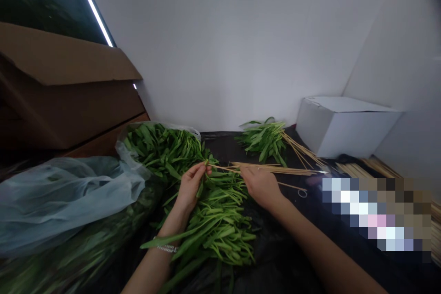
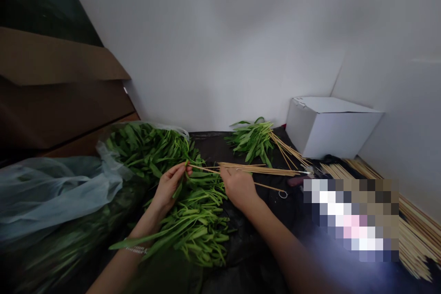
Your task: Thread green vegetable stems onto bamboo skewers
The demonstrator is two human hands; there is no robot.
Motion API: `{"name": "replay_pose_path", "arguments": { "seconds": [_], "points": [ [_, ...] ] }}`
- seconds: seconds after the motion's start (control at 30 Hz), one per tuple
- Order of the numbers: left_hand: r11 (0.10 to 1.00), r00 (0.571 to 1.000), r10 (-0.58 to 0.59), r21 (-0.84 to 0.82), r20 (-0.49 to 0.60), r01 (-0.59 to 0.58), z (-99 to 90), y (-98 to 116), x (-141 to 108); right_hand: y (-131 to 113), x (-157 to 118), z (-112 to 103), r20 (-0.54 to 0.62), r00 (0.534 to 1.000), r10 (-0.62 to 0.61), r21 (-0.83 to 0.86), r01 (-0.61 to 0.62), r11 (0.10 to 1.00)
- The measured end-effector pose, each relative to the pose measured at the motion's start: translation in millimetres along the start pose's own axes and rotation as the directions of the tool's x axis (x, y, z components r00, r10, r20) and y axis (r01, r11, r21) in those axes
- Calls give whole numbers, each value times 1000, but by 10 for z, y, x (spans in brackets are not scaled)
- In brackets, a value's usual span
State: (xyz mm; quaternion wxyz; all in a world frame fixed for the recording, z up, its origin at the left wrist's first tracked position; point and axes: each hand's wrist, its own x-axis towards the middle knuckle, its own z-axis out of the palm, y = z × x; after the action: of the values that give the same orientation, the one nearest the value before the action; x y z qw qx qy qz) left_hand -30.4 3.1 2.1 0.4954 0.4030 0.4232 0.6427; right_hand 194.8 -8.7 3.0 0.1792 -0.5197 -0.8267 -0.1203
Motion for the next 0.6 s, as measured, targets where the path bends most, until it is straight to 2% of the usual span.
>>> {"name": "replay_pose_path", "arguments": {
  "seconds": [0.13, 0.37, 0.6],
  "points": [
    [996, 996, 4, 90, 94, -12, 34, -46, -26, -88, -17, 76, -6, 999, -49, 26, 50, 998],
    [996, 996, -83, -36, -38, 82, -1, -44, 34, -61, -16, 96, -57, 998, -30, 38, 33, 999],
    [987, 991, -126, -106, -37, 122, -11, -58, 45, -130, -37, 108, -58, 995, -76, 31, 78, 996]
  ]
}}
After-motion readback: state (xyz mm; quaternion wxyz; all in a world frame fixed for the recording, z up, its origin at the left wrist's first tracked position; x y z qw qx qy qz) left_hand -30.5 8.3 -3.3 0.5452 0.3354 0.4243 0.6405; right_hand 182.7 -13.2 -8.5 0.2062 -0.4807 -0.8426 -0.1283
